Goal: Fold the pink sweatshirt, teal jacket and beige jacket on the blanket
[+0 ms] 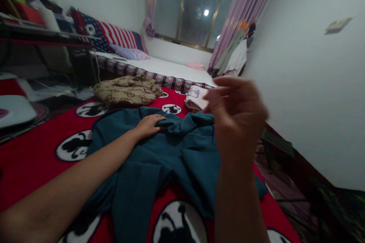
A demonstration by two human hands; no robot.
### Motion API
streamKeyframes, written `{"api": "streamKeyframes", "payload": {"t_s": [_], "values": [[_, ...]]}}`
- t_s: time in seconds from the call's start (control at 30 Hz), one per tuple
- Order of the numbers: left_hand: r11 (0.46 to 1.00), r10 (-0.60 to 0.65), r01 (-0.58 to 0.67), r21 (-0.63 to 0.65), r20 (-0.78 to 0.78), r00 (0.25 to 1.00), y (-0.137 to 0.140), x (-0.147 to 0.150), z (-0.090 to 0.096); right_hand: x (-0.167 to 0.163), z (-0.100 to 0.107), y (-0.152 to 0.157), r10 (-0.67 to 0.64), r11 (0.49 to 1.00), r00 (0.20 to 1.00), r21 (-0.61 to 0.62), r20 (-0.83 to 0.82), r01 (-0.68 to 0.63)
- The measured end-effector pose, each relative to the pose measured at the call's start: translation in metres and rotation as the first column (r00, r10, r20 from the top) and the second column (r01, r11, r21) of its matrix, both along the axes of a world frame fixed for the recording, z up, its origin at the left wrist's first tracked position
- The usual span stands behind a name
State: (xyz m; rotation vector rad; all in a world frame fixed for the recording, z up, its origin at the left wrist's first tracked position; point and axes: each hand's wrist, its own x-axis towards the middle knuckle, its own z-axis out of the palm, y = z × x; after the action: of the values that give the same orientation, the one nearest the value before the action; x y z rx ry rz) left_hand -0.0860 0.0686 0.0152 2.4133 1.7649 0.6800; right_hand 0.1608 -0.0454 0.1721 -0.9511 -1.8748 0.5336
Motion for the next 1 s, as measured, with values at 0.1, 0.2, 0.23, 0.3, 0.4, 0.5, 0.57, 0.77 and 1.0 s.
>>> {"api": "streamKeyframes", "payload": {"t_s": [0.1, 0.2, 0.23, 0.3, 0.4, 0.5, 0.57, 0.77, 1.0], "values": [[1.0, 0.009, -0.009, 0.006, -0.01, 1.0, -0.001, -0.004, 0.006, -0.024, -0.025, 0.029, -0.091, 0.996, 0.958, 0.026, 0.271, 0.087], [0.979, 0.192, -0.18, 0.096, -0.138, 0.972, -0.009, -0.005, 0.023, -0.038, -0.063, 0.061, -0.118, 0.971, 0.714, -0.071, 0.69, 0.229], [0.959, 0.275, -0.259, 0.112, -0.171, 0.946, -0.013, -0.005, 0.029, -0.04, -0.075, 0.069, -0.126, 0.959, 0.639, -0.072, 0.758, 0.274], [0.917, 0.399, -0.394, 0.068, -0.202, 0.894, -0.018, -0.006, 0.041, -0.043, -0.091, 0.077, -0.128, 0.944, 0.541, -0.066, 0.832, 0.324], [0.885, 0.431, -0.455, -0.1, -0.195, 0.881, -0.019, -0.01, 0.052, -0.043, -0.092, 0.077, -0.157, 0.931, 0.503, -0.042, 0.85, 0.362], [0.917, 0.285, -0.266, -0.297, 0.022, 0.958, -0.01, -0.015, 0.055, -0.037, -0.077, 0.076, -0.121, 0.933, 0.552, -0.096, 0.825, 0.348], [0.965, 0.183, -0.115, -0.235, 0.297, 0.937, -0.002, -0.016, 0.055, -0.031, -0.071, 0.079, -0.036, 0.947, 0.654, -0.183, 0.755, 0.264], [0.968, 0.104, -0.178, 0.179, 0.363, 0.926, 0.008, -0.011, 0.035, -0.015, -0.091, 0.104, -0.36, 0.931, 0.904, 0.155, 0.232, 0.331], [0.977, 0.183, -0.183, -0.109, -0.017, 0.983, 0.008, -0.019, -0.001, -0.014, -0.126, 0.119, -0.226, 0.938, 0.834, -0.12, 0.503, 0.326]]}}
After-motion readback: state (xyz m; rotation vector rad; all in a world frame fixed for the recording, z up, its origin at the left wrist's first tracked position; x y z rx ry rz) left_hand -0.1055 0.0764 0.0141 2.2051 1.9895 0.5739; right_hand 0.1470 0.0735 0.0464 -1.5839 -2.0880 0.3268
